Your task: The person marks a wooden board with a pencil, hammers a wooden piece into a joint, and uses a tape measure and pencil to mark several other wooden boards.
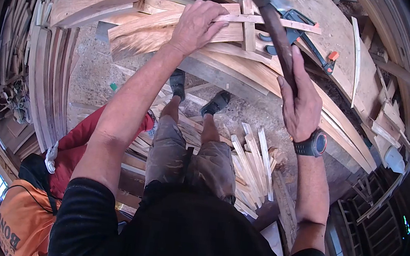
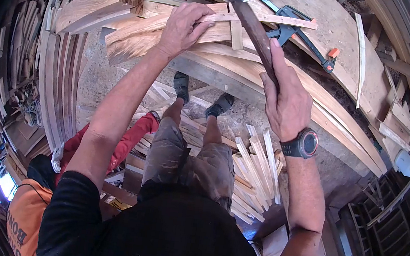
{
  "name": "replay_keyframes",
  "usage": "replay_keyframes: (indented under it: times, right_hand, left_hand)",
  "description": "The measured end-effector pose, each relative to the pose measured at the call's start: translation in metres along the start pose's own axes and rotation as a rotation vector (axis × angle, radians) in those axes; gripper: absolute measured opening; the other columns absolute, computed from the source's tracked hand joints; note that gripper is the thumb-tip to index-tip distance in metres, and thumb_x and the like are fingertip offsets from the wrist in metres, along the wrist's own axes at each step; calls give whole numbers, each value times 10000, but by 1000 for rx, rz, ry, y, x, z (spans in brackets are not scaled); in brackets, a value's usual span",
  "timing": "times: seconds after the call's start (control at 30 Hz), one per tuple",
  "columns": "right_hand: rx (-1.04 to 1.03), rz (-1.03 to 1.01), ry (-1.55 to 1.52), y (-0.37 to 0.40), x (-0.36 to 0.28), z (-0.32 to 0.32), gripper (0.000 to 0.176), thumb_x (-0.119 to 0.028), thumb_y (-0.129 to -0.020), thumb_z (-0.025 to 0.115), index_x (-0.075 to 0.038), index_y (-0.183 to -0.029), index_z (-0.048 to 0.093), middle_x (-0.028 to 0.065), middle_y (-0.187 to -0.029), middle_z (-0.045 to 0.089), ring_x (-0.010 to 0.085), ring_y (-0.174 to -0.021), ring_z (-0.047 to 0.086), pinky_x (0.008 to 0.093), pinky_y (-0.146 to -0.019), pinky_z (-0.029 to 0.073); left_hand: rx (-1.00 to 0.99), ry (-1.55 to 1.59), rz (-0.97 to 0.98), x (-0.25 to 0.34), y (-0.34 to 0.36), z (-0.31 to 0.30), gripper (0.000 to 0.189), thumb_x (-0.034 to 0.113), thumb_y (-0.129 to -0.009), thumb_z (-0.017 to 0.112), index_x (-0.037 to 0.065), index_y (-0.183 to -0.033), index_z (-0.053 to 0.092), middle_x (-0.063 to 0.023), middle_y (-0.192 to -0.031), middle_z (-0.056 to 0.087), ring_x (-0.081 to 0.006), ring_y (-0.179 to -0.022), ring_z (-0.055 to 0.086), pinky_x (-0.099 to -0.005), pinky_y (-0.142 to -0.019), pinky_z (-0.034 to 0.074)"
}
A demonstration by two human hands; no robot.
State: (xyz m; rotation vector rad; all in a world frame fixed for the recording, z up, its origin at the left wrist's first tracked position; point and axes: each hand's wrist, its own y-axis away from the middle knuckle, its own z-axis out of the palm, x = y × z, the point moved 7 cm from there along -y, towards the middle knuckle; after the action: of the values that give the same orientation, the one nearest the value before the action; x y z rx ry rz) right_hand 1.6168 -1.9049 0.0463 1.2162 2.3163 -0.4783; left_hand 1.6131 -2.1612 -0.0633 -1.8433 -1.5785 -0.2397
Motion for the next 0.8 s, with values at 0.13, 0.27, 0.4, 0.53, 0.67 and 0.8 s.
replay_keyframes:
  times: [0.13, 0.27, 0.4, 0.53, 0.67, 0.8]
  right_hand:
    - [-246, 124, 182, 7, 16, 19, 705, -194, -985, 651, -321, -1613, 357, 152, -1043, 706, 340, -872, 719, 457, -700, 569]
    - [-171, 140, 66, 1, 19, 13, 699, -214, -990, 645, -311, -1617, 350, 186, -1193, 708, 377, -983, 720, 474, -775, 574]
    - [-94, 211, -4, 3, 24, 8, 693, -236, -997, 652, -292, -1621, 355, 200, -1190, 721, 380, -992, 722, 456, -828, 573]
    - [-83, 265, -92, 6, 32, 10, 675, -251, -1006, 644, -275, -1621, 366, 215, -1197, 723, 379, -1003, 730, 441, -851, 572]
    - [-53, 225, -116, 8, 30, 12, 678, -242, -1004, 646, -276, -1621, 367, 219, -1211, 720, 375, -1013, 733, 432, -852, 574]
    - [-82, 224, -96, 9, 23, 13, 687, -221, -994, 652, -284, -1618, 372, 208, -1232, 715, 366, -1035, 731, 431, -856, 577]
  left_hand:
    - [18, 13, 15, 0, 0, 0, 261, 236, -940, 724, 77, -1143, 682, -79, -1115, 688, -302, -1054, 620, -427, -943, 476]
    - [-3, 0, 6, 0, -1, 0, 264, 243, -943, 722, 75, -1143, 679, -80, -1106, 689, -302, -1050, 620, -426, -931, 477]
    - [21, -16, 29, 1, 0, 0, 262, 248, -953, 716, 66, -1137, 675, -81, -1104, 689, -302, -1036, 620, -422, -918, 477]
    - [-10, -7, -2, 0, 1, 0, 266, 251, -954, 718, 62, -1136, 677, -80, -1103, 688, -299, -1027, 619, -422, -917, 477]
    - [33, 23, 2, -4, 1, 0, 249, 255, -952, 720, 70, -1117, 690, -80, -1087, 694, -295, -1009, 624, -420, -910, 479]
    - [30, 31, 16, 0, -1, -3, 233, 250, -943, 722, 79, -1099, 699, -75, -1071, 699, -297, -997, 627, -422, -908, 482]
